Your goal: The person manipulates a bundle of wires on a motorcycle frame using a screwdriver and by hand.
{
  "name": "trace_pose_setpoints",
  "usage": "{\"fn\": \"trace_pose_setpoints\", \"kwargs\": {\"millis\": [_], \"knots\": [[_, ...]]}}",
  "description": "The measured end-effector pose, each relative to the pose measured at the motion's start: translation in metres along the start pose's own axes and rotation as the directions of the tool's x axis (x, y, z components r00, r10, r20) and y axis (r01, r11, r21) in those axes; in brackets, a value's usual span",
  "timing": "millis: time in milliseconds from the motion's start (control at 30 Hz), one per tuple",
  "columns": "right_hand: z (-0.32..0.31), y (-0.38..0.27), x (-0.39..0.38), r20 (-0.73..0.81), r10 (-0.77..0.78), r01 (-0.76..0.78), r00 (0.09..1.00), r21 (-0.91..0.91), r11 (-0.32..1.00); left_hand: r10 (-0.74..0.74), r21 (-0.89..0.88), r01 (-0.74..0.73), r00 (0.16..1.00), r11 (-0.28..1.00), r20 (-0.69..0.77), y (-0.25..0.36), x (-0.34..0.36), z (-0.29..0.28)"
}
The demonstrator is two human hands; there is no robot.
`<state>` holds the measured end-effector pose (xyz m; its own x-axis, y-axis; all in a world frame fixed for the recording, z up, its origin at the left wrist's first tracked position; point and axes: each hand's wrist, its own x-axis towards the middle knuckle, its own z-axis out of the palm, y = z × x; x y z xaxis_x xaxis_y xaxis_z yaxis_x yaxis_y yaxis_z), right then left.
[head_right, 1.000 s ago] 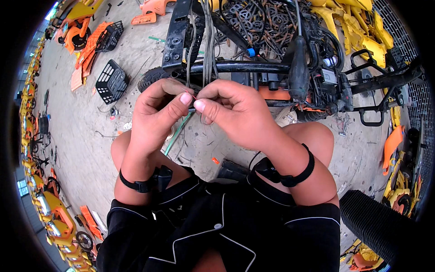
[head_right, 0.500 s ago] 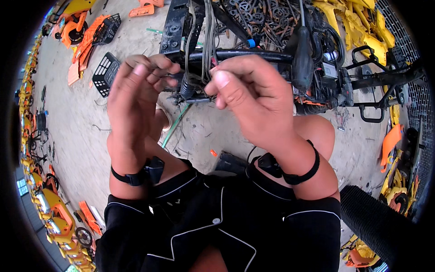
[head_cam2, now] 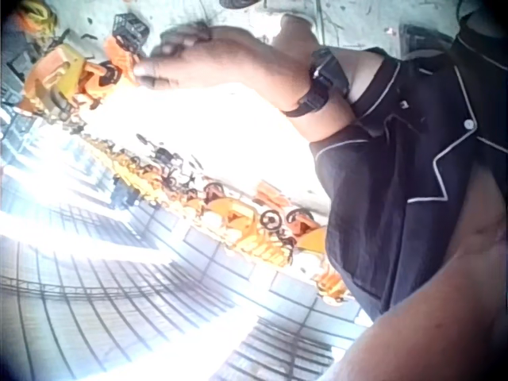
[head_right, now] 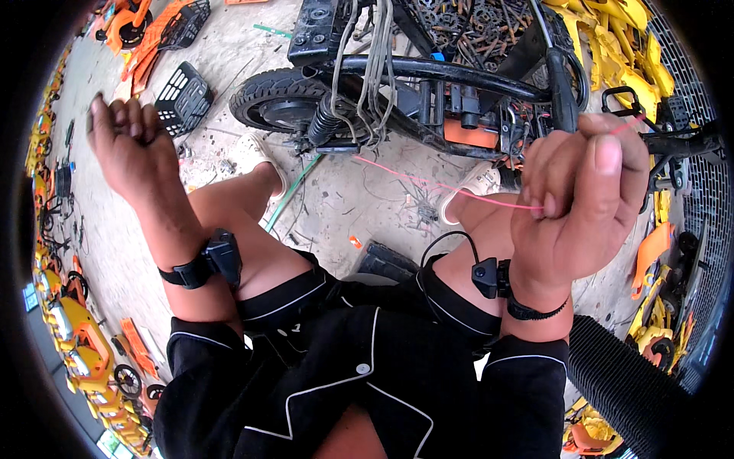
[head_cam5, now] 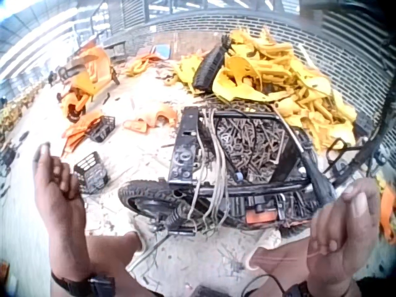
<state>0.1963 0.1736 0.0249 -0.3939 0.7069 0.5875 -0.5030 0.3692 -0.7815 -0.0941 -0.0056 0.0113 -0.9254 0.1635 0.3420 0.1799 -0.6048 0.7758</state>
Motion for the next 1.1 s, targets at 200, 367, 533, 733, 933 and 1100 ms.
{"fn": "trace_pose_setpoints", "kwargs": {"millis": [200,367,533,733,933,1100], "knots": [[-0.068,-0.038,0.038,-0.172,-0.191,0.16,0.966,-0.179,0.971,0.018,0.107,-0.001,0.986,0.994,-0.163,-0.004,0.029,-0.032],[-0.179,-0.089,0.063,-0.214,-0.067,0.054,0.975,-0.063,0.997,-0.03,0.1,0.059,0.962,0.993,-0.273,-0.002,0.041,-0.045],[-0.282,-0.128,0.086,-0.468,0.052,-0.123,0.882,-0.122,0.985,-0.162,0.005,0.171,0.939,0.985,-0.304,-0.009,0.054,-0.056],[-0.381,-0.172,0.074,-0.783,0.043,-0.299,0.621,-0.186,0.936,-0.239,-0.081,0.225,0.886,0.971,-0.398,-0.01,0.073,-0.096],[-0.474,-0.21,0.053,-0.907,-0.172,-0.361,0.385,-0.32,0.876,-0.104,0.07,0.165,0.843,0.984,-0.527,-0.013,0.083,-0.136],[-0.498,-0.228,0.02,-0.458,-0.174,-0.435,0.872,-0.561,-0.704,-0.007,0.174,0.129,0.82,0.976,-0.573,0.016,0.09,-0.165]]}}
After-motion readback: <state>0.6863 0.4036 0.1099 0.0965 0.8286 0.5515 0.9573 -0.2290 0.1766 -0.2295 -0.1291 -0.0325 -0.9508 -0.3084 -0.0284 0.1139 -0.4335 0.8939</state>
